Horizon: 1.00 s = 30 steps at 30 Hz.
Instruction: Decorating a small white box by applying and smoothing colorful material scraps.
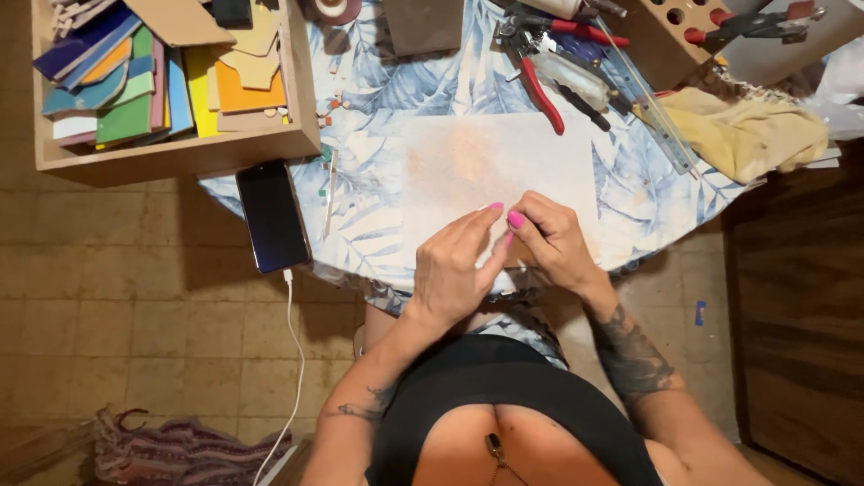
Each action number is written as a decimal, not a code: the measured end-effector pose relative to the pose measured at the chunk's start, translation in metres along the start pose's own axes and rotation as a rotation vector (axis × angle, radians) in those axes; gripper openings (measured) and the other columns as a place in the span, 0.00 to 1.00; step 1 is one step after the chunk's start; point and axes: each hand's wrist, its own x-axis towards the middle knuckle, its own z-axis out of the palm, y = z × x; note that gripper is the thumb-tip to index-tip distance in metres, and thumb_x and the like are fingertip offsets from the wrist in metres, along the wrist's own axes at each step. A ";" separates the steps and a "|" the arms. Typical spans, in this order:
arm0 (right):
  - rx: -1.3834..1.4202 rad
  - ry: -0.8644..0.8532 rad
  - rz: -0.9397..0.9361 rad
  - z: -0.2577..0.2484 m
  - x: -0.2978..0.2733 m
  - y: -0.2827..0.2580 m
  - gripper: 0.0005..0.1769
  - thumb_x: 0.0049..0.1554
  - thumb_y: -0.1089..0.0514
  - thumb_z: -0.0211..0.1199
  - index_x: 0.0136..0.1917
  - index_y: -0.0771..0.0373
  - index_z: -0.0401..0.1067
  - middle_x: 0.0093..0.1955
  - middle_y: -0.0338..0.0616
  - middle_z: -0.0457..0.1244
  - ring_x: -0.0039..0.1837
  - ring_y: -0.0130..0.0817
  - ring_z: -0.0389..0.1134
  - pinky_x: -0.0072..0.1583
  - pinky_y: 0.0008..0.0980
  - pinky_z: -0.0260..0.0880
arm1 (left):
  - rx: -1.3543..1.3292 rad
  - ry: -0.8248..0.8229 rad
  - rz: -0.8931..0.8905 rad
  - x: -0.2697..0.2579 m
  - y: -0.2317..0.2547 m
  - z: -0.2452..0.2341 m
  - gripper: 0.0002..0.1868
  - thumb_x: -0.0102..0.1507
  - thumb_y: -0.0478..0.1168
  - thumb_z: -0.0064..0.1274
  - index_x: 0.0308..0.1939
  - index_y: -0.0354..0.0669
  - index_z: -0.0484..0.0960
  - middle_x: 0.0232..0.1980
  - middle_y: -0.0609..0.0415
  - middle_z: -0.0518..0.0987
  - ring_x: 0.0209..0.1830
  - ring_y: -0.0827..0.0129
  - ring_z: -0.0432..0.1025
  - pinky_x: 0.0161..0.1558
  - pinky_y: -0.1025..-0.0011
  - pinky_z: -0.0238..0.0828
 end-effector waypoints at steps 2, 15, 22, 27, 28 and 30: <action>-0.063 -0.047 -0.021 -0.007 -0.004 0.012 0.13 0.56 0.56 0.46 0.34 0.64 0.65 0.29 0.44 0.53 0.33 0.37 0.56 0.39 0.31 0.59 | 0.073 -0.173 -0.022 -0.001 0.010 -0.012 0.18 0.55 0.42 0.48 0.45 0.37 0.72 0.43 0.43 0.74 0.44 0.54 0.69 0.49 0.57 0.53; -0.670 -0.170 -0.571 0.030 0.066 0.059 0.09 0.48 0.60 0.50 0.28 0.61 0.58 0.27 0.44 0.50 0.31 0.44 0.55 0.33 0.37 0.54 | 0.325 -0.522 0.069 -0.030 -0.013 -0.011 0.30 0.52 0.56 0.45 0.53 0.44 0.68 0.55 0.44 0.66 0.57 0.47 0.57 0.61 0.47 0.30; -0.746 -0.235 -0.634 0.037 0.087 0.062 0.09 0.49 0.56 0.48 0.28 0.56 0.58 0.28 0.39 0.51 0.32 0.39 0.55 0.35 0.35 0.55 | 0.333 -0.558 0.081 -0.031 -0.017 -0.007 0.34 0.48 0.58 0.49 0.53 0.45 0.67 0.55 0.44 0.65 0.56 0.46 0.57 0.62 0.48 0.33; -0.921 -0.362 -0.478 -0.046 -0.018 0.068 0.06 0.49 0.55 0.46 0.32 0.56 0.59 0.28 0.39 0.50 0.32 0.39 0.55 0.34 0.34 0.55 | 0.301 -0.531 0.125 -0.028 -0.019 -0.009 0.37 0.45 0.59 0.52 0.52 0.43 0.68 0.55 0.41 0.65 0.55 0.43 0.58 0.62 0.48 0.35; -0.920 -0.361 -0.475 -0.044 -0.017 0.065 0.06 0.49 0.55 0.46 0.32 0.56 0.59 0.28 0.39 0.50 0.32 0.39 0.55 0.34 0.34 0.55 | 0.301 -0.533 0.126 -0.026 -0.020 -0.009 0.37 0.45 0.59 0.52 0.52 0.43 0.68 0.55 0.41 0.65 0.55 0.43 0.58 0.62 0.48 0.35; -0.920 -0.280 -0.482 -0.042 -0.017 0.060 0.06 0.49 0.57 0.47 0.31 0.56 0.59 0.28 0.39 0.50 0.31 0.38 0.54 0.34 0.33 0.54 | 0.284 -0.510 0.142 -0.025 -0.020 -0.009 0.37 0.43 0.58 0.54 0.52 0.42 0.68 0.55 0.41 0.65 0.54 0.42 0.58 0.62 0.49 0.36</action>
